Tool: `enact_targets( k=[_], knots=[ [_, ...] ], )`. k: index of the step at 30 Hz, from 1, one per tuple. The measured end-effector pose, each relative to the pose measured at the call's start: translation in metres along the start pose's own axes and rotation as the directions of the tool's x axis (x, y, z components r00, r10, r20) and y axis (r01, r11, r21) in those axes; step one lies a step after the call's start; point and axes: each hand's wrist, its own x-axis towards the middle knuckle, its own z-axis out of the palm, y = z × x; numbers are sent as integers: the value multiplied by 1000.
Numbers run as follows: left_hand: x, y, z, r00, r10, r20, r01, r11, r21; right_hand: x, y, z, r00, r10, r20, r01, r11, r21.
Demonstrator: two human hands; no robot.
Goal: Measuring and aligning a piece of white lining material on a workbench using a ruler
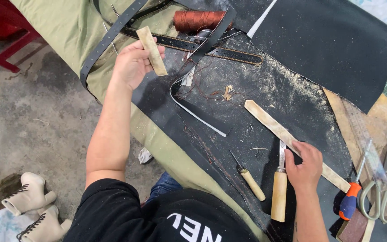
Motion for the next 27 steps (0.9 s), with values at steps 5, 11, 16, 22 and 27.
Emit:
enact_targets(
  k=[5, 11, 16, 22, 27],
  knots=[
    [12, -22, 0, 999, 7, 44, -8, 1000, 12, -4, -1, -2, 1000, 0, -8, 0, 1000, 26],
    [3, -18, 26, 1000, 4, -5, -4, 994, 111, -9, -2, -4, 999, 23, -44, -21, 998, 52],
    [2, -30, 40, 930, 367, 15, -306, 753, 582, -7, -7, -7, 994, 0, -105, 8, 997, 75],
    [7, -47, 41, 625, 709, 328, -743, 410, 529, -7, -6, -6, 993, -11, -117, 20, 997, 72],
    [11, -57, 33, 619, 691, 374, -733, 337, 592, -8, -4, -5, 992, 21, -128, -11, 997, 82]
  ],
)
